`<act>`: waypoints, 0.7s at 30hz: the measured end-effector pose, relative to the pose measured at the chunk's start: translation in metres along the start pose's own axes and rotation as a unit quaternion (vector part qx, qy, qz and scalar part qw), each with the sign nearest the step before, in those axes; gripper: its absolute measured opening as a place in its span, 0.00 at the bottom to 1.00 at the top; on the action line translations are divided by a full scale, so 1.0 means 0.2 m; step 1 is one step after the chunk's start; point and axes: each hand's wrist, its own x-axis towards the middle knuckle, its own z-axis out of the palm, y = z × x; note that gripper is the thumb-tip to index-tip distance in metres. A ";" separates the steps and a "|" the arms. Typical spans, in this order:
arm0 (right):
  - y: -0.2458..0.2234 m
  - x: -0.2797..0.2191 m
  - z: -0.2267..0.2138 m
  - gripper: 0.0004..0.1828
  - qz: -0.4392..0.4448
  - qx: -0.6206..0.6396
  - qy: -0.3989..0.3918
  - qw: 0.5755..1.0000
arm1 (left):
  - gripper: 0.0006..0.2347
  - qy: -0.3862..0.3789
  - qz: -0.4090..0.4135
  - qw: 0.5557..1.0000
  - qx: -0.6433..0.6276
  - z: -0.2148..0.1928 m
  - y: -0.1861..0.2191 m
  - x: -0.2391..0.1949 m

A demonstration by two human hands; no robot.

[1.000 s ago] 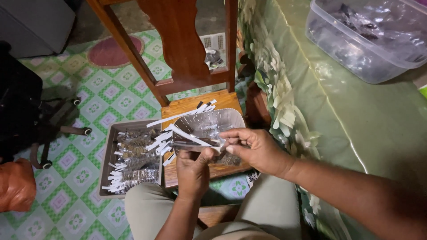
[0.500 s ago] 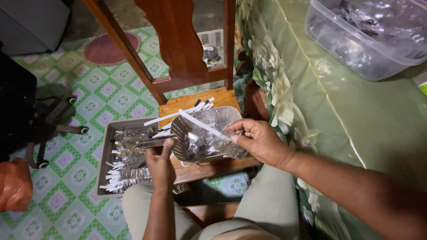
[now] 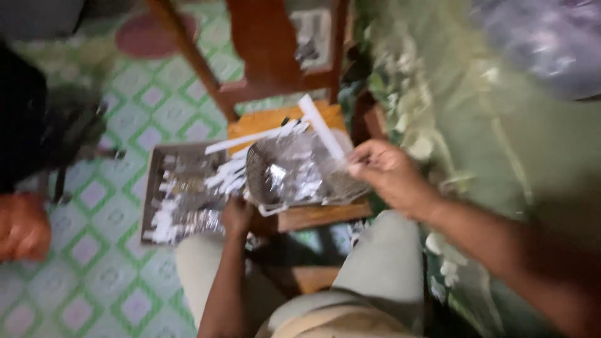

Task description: Assembling metal tags onto white strips using a manual hand tool

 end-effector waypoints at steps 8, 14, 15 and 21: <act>-0.12 -0.06 0.03 0.10 0.015 0.009 0.038 0.999 | 0.10 0.172 0.207 0.959 0.088 0.36 -0.30 0.10; -0.17 -0.05 0.04 0.11 0.009 0.026 0.069 0.997 | 0.10 0.052 0.135 0.989 0.038 0.08 -0.07 -0.05; -0.17 -0.05 0.04 0.11 0.004 0.031 0.076 0.997 | 0.12 -0.032 0.042 0.998 0.021 0.01 -0.01 -0.07; -0.16 -0.02 0.02 0.10 -0.019 0.044 0.098 0.994 | 0.04 0.237 0.184 0.930 -0.215 -0.39 0.45 -0.08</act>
